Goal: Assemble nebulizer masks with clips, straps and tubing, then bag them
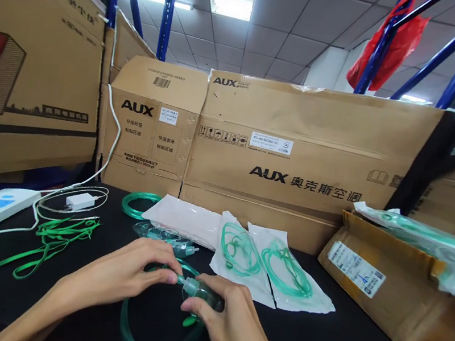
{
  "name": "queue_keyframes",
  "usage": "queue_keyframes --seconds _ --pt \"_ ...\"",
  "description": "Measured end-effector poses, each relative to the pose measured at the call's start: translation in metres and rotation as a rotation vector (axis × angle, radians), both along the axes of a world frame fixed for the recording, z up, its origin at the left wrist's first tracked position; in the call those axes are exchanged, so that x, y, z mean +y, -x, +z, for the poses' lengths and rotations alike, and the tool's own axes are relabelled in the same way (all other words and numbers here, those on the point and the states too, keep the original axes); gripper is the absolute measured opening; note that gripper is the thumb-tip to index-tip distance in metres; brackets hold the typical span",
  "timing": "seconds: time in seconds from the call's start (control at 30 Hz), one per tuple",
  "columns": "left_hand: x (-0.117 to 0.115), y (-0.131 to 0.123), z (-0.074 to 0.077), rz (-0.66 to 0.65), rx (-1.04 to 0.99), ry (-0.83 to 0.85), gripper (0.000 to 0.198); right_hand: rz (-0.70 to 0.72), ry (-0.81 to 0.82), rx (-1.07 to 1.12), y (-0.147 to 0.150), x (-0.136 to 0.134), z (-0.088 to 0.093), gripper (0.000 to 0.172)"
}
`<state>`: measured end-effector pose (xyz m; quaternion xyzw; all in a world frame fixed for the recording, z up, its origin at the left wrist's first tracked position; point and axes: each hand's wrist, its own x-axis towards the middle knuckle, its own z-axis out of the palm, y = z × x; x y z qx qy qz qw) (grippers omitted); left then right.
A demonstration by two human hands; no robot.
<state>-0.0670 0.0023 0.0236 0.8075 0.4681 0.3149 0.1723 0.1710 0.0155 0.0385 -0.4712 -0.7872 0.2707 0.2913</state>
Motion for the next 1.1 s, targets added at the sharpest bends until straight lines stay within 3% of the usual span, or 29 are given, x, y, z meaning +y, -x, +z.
queue_keyframes --seconds 0.23,0.5,0.73,0.93,1.1 --pt "0.001 -0.003 -0.002 0.022 0.088 -0.021 0.018 -0.030 -0.014 -0.119 -0.001 -0.002 -0.008 0.035" --pt "0.005 0.000 0.000 -0.035 0.129 0.138 0.015 -0.129 0.049 -0.145 0.000 0.000 -0.026 0.051" --pt "0.007 0.004 0.001 -0.038 0.051 0.139 0.014 -0.017 0.023 -0.107 0.006 0.002 -0.016 0.035" --pt "0.004 -0.004 0.001 -0.003 0.043 0.166 0.013 -0.034 -0.077 -0.088 -0.004 0.017 -0.029 0.045" --pt "0.002 -0.012 0.001 0.023 0.032 0.162 0.008 0.045 -0.131 -0.050 -0.003 0.020 -0.024 0.039"
